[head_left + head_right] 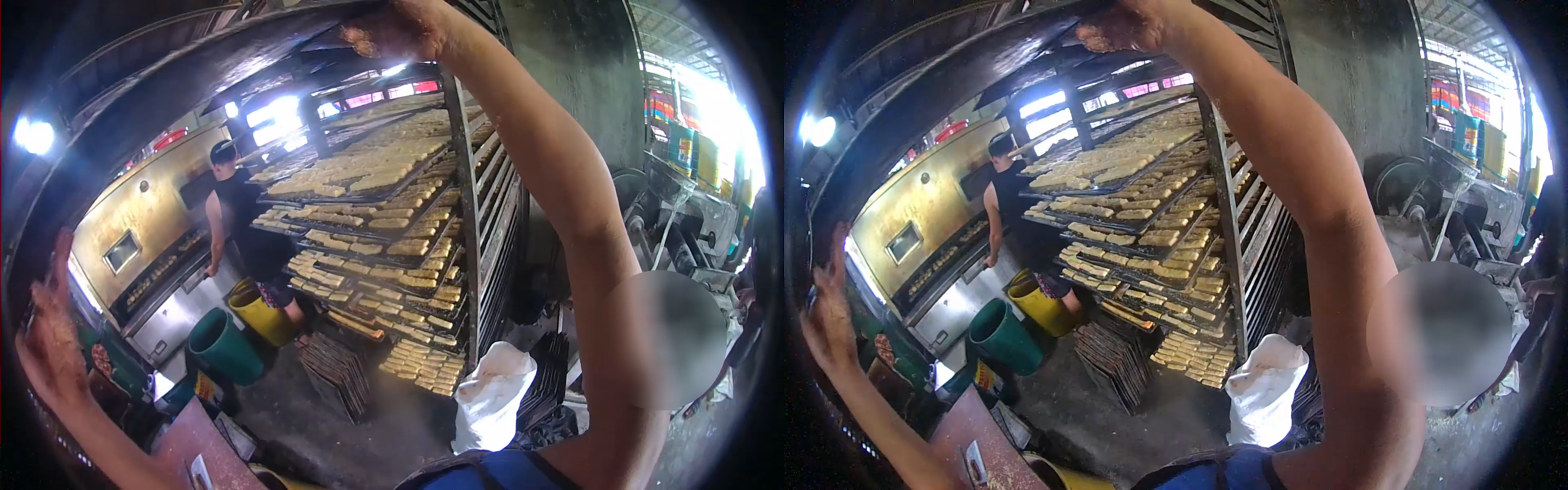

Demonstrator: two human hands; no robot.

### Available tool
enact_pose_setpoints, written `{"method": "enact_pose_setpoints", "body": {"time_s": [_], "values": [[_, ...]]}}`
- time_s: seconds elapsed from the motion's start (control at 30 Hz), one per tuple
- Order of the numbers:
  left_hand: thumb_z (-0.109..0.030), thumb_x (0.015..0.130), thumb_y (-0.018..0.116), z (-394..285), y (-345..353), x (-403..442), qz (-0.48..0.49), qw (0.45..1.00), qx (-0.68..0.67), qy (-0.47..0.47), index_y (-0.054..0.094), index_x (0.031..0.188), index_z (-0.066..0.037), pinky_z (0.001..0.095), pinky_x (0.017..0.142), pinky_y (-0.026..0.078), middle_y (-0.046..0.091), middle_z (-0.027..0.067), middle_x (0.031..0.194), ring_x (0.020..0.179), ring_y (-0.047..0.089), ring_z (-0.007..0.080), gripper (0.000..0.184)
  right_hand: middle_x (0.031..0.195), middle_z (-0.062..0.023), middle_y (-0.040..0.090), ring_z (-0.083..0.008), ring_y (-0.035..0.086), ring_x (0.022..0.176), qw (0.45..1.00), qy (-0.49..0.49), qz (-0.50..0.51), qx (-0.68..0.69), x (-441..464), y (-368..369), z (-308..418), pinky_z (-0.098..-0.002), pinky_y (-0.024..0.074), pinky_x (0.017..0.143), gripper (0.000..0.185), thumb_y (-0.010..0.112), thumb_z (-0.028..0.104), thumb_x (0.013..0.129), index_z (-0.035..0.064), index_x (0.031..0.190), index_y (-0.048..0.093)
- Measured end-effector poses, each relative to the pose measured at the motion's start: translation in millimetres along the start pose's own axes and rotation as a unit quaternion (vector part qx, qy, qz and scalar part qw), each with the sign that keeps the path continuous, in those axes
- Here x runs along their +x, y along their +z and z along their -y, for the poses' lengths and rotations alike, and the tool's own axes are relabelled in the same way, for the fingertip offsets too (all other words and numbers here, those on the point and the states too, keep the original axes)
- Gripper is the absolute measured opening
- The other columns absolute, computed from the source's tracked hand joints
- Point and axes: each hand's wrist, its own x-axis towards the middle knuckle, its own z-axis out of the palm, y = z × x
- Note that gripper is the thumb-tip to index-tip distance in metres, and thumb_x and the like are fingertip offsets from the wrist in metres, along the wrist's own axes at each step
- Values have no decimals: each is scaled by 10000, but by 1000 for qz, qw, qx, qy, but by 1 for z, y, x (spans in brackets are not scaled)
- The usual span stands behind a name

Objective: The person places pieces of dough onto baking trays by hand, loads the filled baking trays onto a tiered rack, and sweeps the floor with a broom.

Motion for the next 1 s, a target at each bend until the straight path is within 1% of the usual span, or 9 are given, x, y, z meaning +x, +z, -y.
{"method": "enact_pose_setpoints", "body": {"time_s": [0.07, 0.13, 0.17, 0.2, 0.27, 0.43, 0.53, 0.7, 1.0], "values": [[-258, 1030, 454, 11, -17, 12, 6, 990, 136, 41, -34, 1547, 18, 489, 1177, 304, 4, 184, 1635, 1511, 67, 329, 762, 861, -222, 678, -334, 689, 739, 999, 1, -52, -2, 5, 10, -6, -490, 598, 729, 534, 472, 452, 1003, -57, 1121, 587], [35, 915, 457, 31, -23, 25, -19, 987, 126, 94, -81, 1547, -23, 533, 1093, 427, -10, 257, 1610, 1468, 93, 479, 832, 935, -220, 677, -329, 686, 806, 995, 9, -95, 13, 22, 9, -19, -502, 592, 749, 512, 457, 449, 1009, -25, 1151, 591], [12, 940, 438, 36, -30, 30, -37, 993, -106, 41, -33, 1543, 4, 535, 1091, 432, -1, 286, 1598, 1457, 93, 507, 765, 1028, -190, 669, -328, 674, 900, 996, -24, -89, 15, 31, 9, -26, -516, 584, 774, 494, 434, 456, 1013, 22, 1189, 592], [12, 940, 438, 43, -35, 36, -36, 993, -108, 42, -33, 1543, 4, 535, 1091, 432, -1, 286, 1598, 1457, 93, 507, 765, 1028, -190, 669, -328, 674, 900, 996, -25, -89, 12, 38, 5, -34, -516, 584, 774, 494, 434, 456, 1013, 22, 1189, 592], [-28, 963, 438, 59, -41, 49, 47, 998, 24, 35, -24, 1535, 17, 540, 1076, 448, 7, 287, 1595, 1452, 79, 526, 736, 1092, -149, 663, -322, 664, 954, 993, -73, -84, 38, 49, 1, -46, -520, 579, 782, 484, 417, 467, 1013, 64, 1216, 592], [-238, 993, 459, 95, -55, 80, -47, 996, -60, 53, 166, 1485, 69, 588, 1101, 411, 108, 347, 1544, 1412, 152, 584, 650, 1027, -145, 634, -287, 663, 883, 986, -79, -148, 4, 72, -29, -55, -504, 559, 866, 472, 516, 427, 959, 26, 1207, 540], [-148, 982, 524, 110, -63, 96, 50, 995, 63, 58, 69, 1499, 58, 535, 1102, 436, 64, 332, 1558, 1426, 157, 548, 719, 1003, -127, 621, -302, 631, 924, 983, -74, -165, -27, 102, -61, -60, -563, 536, 861, 488, 480, 467, 963, 63, 1231, 538], [-156, 1002, 507, 120, -61, 123, 72, 993, 66, 68, 304, 1404, 104, 533, 1084, 465, 194, 350, 1510, 1399, 218, 552, 520, 1097, -151, 593, -330, 582, 1024, 974, -54, -219, -17, 114, -76, -65, -622, 439, 961, 533, 471, 483, 967, 56, 1286, 490], [-189, 1031, 473, 135, -16, 122, 59, 987, 121, 94, 249, 1446, 74, 536, 1082, 463, 156, 328, 1541, 1402, 202, 562, 540, 1213, -200, 578, -355, 547, 1107, 945, -90, -311, -39, 110, -60, -58, -612, 438, 957, 557, 462, 489, 976, 81, 1355, 464]]}}
